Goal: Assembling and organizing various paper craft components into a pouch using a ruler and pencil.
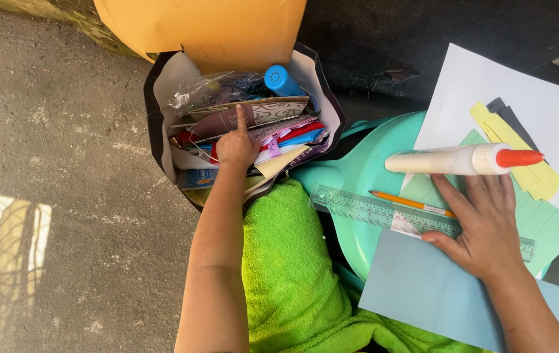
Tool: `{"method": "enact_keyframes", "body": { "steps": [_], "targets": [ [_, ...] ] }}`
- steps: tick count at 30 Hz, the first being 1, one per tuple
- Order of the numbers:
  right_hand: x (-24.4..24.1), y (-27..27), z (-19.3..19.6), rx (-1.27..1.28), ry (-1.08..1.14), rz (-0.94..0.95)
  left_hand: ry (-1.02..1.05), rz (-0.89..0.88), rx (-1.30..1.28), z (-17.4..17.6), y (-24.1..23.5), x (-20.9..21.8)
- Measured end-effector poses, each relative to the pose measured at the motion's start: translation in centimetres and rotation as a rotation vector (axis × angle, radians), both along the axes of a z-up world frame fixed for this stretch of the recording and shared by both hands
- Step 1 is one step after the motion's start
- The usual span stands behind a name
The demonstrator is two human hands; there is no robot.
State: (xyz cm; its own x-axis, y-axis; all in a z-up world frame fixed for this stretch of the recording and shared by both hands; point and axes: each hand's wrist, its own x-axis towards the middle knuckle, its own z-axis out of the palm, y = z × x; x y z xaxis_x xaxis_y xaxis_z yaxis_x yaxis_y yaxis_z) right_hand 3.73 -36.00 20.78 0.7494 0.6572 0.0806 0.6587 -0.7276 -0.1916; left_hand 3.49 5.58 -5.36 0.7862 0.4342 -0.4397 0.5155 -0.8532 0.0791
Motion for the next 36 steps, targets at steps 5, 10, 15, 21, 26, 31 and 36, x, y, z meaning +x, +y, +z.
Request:
{"method": "enact_keyframes", "body": {
  "steps": [5, 10, 15, 21, 26, 31, 36],
  "targets": [
    [0.0, -0.2, -0.3, -0.008, -0.009, -0.006, 0.057, 0.01, -0.001, 1.2, 0.0, 0.2],
    [0.1, -0.1, -0.2, -0.004, -0.006, 0.004, 0.077, -0.019, 0.034, 1.0, -0.1, 0.3],
    [0.0, 0.0, -0.1, 0.003, 0.002, -0.007, -0.038, -0.024, 0.001, -0.2, -0.7, 0.4],
    [0.0, 0.3, 0.2, 0.0, 0.002, -0.01, -0.324, -0.035, 0.213, -6.5, -0.6, 0.2],
    [-0.1, 0.3, 0.4, 0.016, 0.004, -0.011, -0.489, 0.033, 0.306, -4.6, 0.1, 0.2],
    [0.0, 0.3, 0.4, 0.022, 0.003, -0.008, -0.793, 0.112, 0.301, 0.3, 2.7, 1.0],
    [0.0, 0.0, 0.2, 0.014, -0.011, 0.006, -0.951, 0.126, 0.357, 4.8, 6.7, 1.7]
  ]
}}
